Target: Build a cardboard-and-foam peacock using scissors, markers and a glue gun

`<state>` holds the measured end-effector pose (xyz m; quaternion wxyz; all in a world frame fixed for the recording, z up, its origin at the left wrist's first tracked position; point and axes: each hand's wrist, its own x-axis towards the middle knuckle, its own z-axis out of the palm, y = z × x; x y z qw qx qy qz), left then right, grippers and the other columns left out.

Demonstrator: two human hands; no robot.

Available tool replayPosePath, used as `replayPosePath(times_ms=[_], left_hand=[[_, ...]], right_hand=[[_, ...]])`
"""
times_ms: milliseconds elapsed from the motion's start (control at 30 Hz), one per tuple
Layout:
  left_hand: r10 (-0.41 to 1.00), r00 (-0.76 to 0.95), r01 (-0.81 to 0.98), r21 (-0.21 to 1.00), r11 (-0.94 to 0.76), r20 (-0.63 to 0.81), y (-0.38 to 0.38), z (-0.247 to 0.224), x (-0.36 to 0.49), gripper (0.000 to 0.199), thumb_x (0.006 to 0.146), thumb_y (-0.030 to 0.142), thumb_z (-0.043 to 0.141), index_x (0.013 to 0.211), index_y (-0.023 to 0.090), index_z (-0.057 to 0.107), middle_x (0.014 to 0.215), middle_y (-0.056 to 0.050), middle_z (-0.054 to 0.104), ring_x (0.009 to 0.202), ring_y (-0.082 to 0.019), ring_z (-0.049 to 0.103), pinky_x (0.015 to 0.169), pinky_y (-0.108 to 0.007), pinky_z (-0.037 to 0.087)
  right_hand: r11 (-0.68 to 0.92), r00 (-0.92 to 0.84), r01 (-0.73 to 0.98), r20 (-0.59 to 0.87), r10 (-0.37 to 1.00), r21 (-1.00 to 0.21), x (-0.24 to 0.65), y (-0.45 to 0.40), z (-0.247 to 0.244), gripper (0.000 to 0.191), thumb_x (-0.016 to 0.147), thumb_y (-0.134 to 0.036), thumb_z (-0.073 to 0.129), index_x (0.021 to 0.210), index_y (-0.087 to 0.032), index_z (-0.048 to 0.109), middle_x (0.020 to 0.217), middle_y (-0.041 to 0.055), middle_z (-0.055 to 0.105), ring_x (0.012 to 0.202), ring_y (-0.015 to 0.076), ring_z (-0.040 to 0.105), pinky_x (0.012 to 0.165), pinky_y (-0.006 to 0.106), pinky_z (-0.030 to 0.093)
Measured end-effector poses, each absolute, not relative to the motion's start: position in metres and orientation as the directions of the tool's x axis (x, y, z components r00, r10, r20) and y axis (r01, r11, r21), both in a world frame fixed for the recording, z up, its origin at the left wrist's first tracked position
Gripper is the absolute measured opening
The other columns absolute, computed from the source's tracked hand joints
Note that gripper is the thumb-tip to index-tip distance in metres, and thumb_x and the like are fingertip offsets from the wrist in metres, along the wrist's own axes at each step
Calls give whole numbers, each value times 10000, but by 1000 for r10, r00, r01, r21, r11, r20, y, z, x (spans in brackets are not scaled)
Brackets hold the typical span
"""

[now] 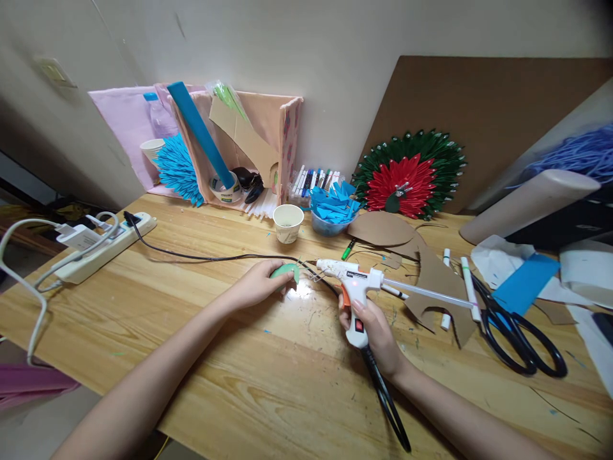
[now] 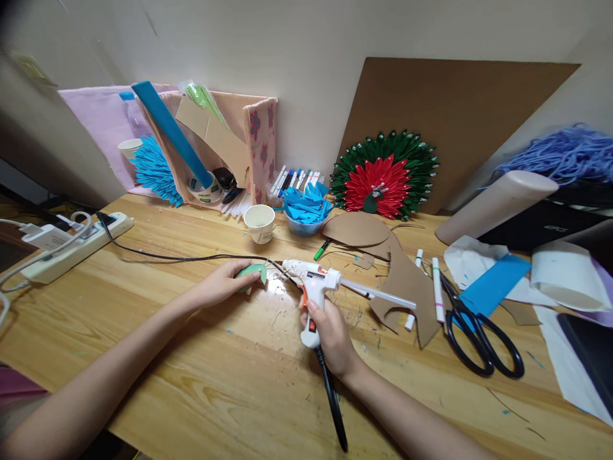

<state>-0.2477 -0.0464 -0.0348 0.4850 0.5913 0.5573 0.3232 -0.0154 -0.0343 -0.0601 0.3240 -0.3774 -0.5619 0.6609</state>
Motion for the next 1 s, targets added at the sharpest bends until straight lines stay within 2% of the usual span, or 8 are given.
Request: replayPosePath(times_ms=[333,567,833,1000], left_hand=[[975,161,375,923,86,-156,-47,-35,-248,342,851,419,445,859,123,616,751,-54,624,618,-123,544,576,-230,443],[976,116,400,908,123,-184,-47,-32,-250,358,847,446,443,858,127,606,742,-46,623,605,-122,533,566,-229,426],[984,61,432,893,126,-168,-46,-29,-250,323,838,422,456,830,134,602,720,-34,616,620,-130,550,598,-236,426],[984,43,406,903,141,-173,-46,-30,-250,332,833,437,459,826,139,606,682,-25,605,599,-129,551,563,-227,425]], right_hand=[[-146,-500,18,-135,855,-989,-16,-34,-60,435,791,-584,448,805,-152,496,582,-23,451,510,98,369,478,228,293],[-70,-453,130,-122,883,-989,-15,-34,-61,462,811,-591,405,668,-160,491,577,-10,455,496,96,372,457,235,285],[-48,-517,140,-115,848,-989,-14,-35,-60,476,812,-597,389,634,-164,478,562,-12,451,485,93,375,462,235,297],[-62,-512,106,-108,852,-992,-14,-34,-61,441,816,-581,395,752,-159,506,566,-21,459,485,97,370,451,235,282]])
